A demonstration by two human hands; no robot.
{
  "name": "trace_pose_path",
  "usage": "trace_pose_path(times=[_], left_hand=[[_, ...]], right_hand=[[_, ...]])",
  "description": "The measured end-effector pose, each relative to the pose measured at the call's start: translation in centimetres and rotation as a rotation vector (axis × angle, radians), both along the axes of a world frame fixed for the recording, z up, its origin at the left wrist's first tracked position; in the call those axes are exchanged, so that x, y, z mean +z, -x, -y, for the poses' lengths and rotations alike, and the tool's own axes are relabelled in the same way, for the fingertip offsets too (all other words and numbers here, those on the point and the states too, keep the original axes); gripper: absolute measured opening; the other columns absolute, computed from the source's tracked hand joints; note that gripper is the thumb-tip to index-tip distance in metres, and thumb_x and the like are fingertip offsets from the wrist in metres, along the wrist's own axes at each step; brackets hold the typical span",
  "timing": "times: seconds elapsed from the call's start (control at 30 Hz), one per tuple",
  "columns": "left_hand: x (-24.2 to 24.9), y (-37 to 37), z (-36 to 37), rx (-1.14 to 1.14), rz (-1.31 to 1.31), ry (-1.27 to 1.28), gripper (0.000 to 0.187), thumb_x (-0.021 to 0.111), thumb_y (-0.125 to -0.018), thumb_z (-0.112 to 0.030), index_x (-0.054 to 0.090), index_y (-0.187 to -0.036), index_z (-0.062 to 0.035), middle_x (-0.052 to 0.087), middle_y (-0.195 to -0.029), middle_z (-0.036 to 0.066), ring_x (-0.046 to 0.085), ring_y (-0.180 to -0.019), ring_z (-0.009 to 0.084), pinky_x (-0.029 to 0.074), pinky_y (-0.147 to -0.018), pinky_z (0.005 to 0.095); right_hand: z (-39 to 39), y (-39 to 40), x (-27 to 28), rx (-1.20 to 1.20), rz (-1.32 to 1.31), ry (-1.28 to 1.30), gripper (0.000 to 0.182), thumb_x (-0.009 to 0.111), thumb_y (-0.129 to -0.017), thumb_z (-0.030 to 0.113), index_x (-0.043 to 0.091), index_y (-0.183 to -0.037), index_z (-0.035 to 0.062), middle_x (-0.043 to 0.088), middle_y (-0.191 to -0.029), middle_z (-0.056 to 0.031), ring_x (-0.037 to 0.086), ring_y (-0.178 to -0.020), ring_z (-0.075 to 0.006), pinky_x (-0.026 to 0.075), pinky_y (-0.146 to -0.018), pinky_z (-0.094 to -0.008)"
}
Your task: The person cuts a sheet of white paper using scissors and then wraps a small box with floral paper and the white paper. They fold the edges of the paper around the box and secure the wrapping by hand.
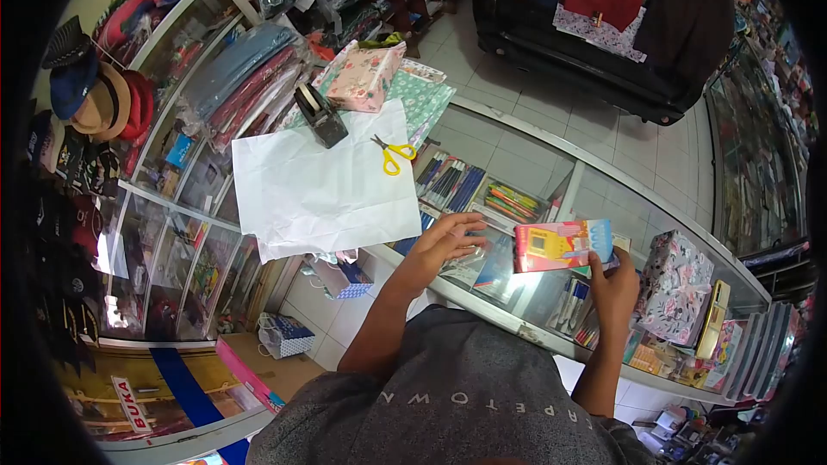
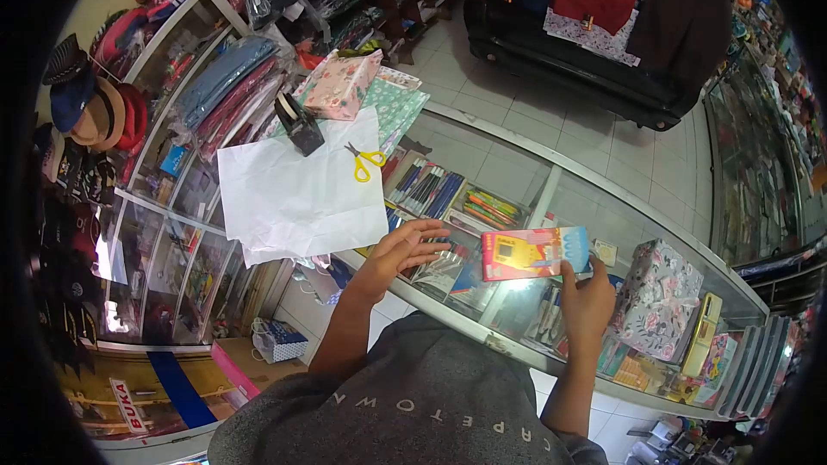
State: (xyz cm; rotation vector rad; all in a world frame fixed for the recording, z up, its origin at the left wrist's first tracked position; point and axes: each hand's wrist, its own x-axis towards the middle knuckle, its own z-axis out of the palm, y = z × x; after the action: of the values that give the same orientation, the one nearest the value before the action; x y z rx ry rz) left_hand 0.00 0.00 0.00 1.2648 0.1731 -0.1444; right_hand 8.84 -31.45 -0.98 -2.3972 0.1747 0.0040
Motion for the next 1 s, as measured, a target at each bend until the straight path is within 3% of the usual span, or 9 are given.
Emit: trace_pose_path(times=[0.07,0.23,0.33,0.47,0.63,0.77,0.83,0.87,1.0], left_hand=[[0.4,0.0,0.9,-0.026,0.061,-0.029,0.048,0.04,-0.11,-0.028,0.044,-0.147,0.0015,0.053,-0.145,0.02,0.057,-0.133,0.0307,0.044,-0.111,0.0409],[1.1,0.2,-4.0,-0.056,0.083,-0.031,0.044,0.043,-0.109,-0.025,0.05,-0.141,0.0039,0.058,-0.139,0.019,0.058,-0.131,0.0297,0.048,-0.106,0.0397],[1.4,0.5,-6.5,-0.055,0.144,-0.079,0.038,0.05,-0.108,-0.023,0.056,-0.137,0.001,0.063,-0.133,0.011,0.061,-0.124,0.0208,0.047,-0.105,0.036],[2.2,1.5,-10.3,0.051,0.163,-0.233,0.035,0.057,-0.103,-0.012,0.057,-0.136,-0.0003,0.065,-0.131,0.011,0.061,-0.125,0.0197,0.048,-0.105,0.0363],[2.6,3.4,-15.1,0.18,0.187,-0.445,0.037,0.056,-0.1,-0.008,0.057,-0.136,0.0001,0.063,-0.134,0.012,0.057,-0.131,0.0222,0.045,-0.108,0.0386],[1.4,3.7,-18.3,0.301,0.172,-0.601,0.041,0.066,-0.096,-0.014,0.058,-0.135,-0.004,0.062,-0.136,0.014,0.058,-0.129,0.0266,0.046,-0.108,0.044],[0.8,3.4,-19.6,0.409,0.197,-1.024,0.045,0.067,-0.095,-0.016,0.056,-0.137,-0.0047,0.058,-0.142,0.017,0.052,-0.136,0.033,0.041,-0.114,0.0473],[-0.6,3.0,-20.8,0.396,0.214,-1.098,0.052,0.067,-0.094,-0.019,0.052,-0.142,-0.006,0.049,-0.15,0.021,0.039,-0.145,0.0415,0.03,-0.119,0.0554],[-4.3,1.7,-22.5,0.429,0.107,-1.359,0.064,0.067,-0.094,-0.025,0.044,-0.15,-0.0073,0.033,-0.161,0.023,0.02,-0.152,0.0483,0.015,-0.12,0.0675]], right_hand=[[0.9,0.4,1.5,0.008,0.088,0.268,0.049,0.076,-0.091,0.031,0.064,-0.128,0.0021,0.07,-0.072,-0.0149,0.071,-0.066,-0.0253,0.052,-0.063,-0.0369],[-5.9,0.9,4.2,0.071,0.253,0.129,0.044,0.076,-0.091,0.026,0.066,-0.125,0.0004,0.069,-0.071,-0.0138,0.065,-0.061,-0.022,0.048,-0.057,-0.0358],[-9.6,1.0,5.4,0.269,0.159,-0.008,0.039,0.076,-0.089,0.024,0.067,-0.12,0.0026,0.07,-0.073,-0.0133,0.068,-0.062,-0.0274,0.05,-0.06,-0.0382],[-14.7,1.2,7.3,0.496,0.078,-0.005,0.039,0.078,-0.086,0.023,0.067,-0.119,0.0029,0.071,-0.076,-0.0142,0.07,-0.065,-0.0303,0.051,-0.061,-0.0421],[-20.7,0.5,8.3,0.831,0.223,0.095,0.045,0.08,-0.085,0.026,0.068,-0.121,0.0027,0.072,-0.083,-0.0158,0.069,-0.065,-0.0322,0.053,-0.064,-0.0427],[-26.2,0.6,10.0,0.994,0.291,0.194,0.053,0.08,-0.084,0.028,0.063,-0.127,0.0024,0.071,-0.09,-0.0207,0.069,-0.084,-0.0403,0.054,-0.076,-0.0467],[-29.1,0.7,10.4,1.039,0.217,0.213,0.058,0.08,-0.084,0.029,0.059,-0.131,0.0016,0.07,-0.095,-0.0228,0.069,-0.089,-0.0404,0.054,-0.08,-0.0468],[-30.6,0.4,9.6,1.075,0.294,0.143,0.06,0.079,-0.084,0.03,0.057,-0.13,-0.0018,0.07,-0.096,-0.0225,0.069,-0.091,-0.0401,0.055,-0.08,-0.0474],[-37.8,-1.9,5.8,1.095,0.363,-0.015,0.069,0.079,-0.084,0.03,0.05,-0.133,-0.0082,0.065,-0.104,-0.0295,0.067,-0.097,-0.0454,0.055,-0.084,-0.0486]])
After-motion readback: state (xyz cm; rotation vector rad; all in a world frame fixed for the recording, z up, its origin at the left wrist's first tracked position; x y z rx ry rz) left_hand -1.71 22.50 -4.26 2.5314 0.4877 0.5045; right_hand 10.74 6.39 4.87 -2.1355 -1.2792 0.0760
